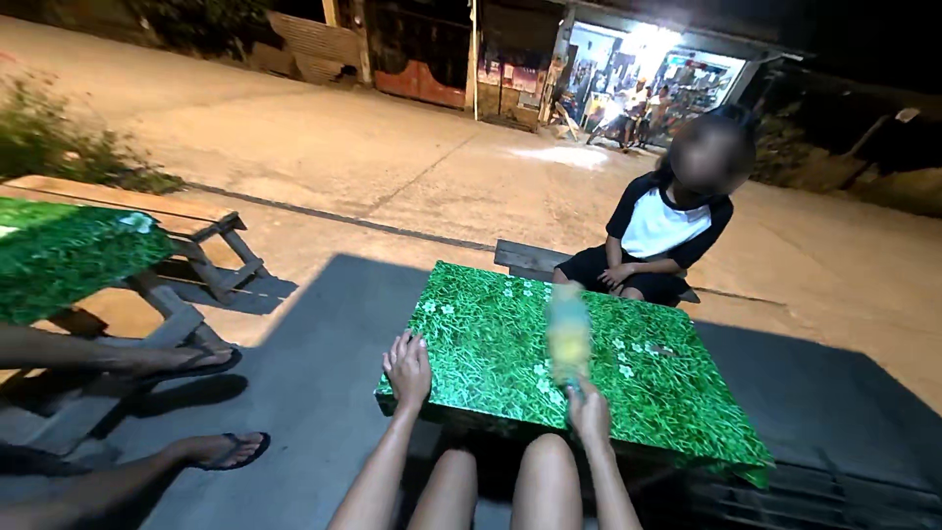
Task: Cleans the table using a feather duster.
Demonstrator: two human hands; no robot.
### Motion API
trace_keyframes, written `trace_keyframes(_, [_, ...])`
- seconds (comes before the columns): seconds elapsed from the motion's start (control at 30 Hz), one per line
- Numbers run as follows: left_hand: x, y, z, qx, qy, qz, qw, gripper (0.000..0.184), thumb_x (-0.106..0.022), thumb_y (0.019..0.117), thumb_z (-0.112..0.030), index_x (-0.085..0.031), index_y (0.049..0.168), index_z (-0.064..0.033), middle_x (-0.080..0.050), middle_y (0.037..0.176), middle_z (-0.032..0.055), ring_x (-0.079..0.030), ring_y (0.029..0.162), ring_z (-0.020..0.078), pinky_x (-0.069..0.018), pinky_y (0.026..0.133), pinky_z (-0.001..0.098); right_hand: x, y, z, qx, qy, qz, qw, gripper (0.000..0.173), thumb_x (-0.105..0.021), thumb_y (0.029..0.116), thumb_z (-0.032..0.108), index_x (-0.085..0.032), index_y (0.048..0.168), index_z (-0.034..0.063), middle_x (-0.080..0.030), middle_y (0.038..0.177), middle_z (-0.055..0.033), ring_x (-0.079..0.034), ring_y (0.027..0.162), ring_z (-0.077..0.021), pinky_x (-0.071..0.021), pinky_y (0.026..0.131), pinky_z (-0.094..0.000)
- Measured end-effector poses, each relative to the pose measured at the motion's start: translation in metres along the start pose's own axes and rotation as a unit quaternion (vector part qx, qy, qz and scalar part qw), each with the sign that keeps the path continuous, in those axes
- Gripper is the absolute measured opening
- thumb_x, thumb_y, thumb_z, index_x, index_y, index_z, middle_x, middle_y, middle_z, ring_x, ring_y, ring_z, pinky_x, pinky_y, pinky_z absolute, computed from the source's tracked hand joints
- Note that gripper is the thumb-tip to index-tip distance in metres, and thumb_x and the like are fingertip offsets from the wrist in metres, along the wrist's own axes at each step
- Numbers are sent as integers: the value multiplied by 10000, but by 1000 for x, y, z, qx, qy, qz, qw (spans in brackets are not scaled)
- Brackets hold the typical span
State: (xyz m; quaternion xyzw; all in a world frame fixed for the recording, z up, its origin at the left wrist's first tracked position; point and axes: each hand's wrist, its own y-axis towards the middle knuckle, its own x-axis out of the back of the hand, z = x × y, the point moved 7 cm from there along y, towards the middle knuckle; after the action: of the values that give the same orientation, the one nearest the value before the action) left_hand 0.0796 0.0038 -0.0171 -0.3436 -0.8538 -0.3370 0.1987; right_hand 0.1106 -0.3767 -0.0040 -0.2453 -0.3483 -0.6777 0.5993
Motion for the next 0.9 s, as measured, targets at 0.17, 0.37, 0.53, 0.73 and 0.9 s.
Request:
trace_keyframes(0.17, [0,-1,-1,-12,-7,-5,1000,497,-316,1103,-336,-674,1331,-77,-528,1518,190,-422,1453,430,-214,1211,647,-35,18,38,139,53,208,967,373,-601,1020,177,-654,1369,56,-687,1328,-155,-642,1263,-264,-462,1138,-471])
trace_keyframes(0.37, [-2,0,3,-1,0,-6,1000,496,-312,1100,-336,-657,1359,-91,-480,1565,169,-385,1480,421,-207,1216,636,-32,50,31,-37,-44,31,998,377,-523,1071,228,-612,1424,128,-671,1331,-193,-648,1224,-392,-495,1040,-602])
trace_keyframes(0.53, [-3,1,3,-1,-10,-6,1000,510,-305,1099,-348,-646,1373,-86,-464,1573,188,-381,1483,419,-213,1215,634,-65,20,64,174,43,183,967,401,-579,1019,131,-619,1405,27,-666,1357,-182,-636,1277,-294,-463,1141,-474])
trace_keyframes(0.73, [-1,0,4,-8,-15,-8,1000,499,-311,1097,-348,-649,1370,-103,-457,1582,169,-377,1487,410,-210,1216,627,-19,35,18,-40,-62,-9,997,404,-502,1069,203,-591,1453,113,-664,1334,-215,-645,1222,-408,-492,1042,-607])
trace_keyframes(0.9, [-3,0,6,-12,-22,-3,1000,496,-313,1096,-362,-653,1366,-123,-460,1586,143,-370,1496,386,-201,1223,618,4,15,-20,42,-57,-19,997,410,-550,1028,96,-611,1431,61,-679,1297,-234,-662,1187,-412,-496,1037,-593])
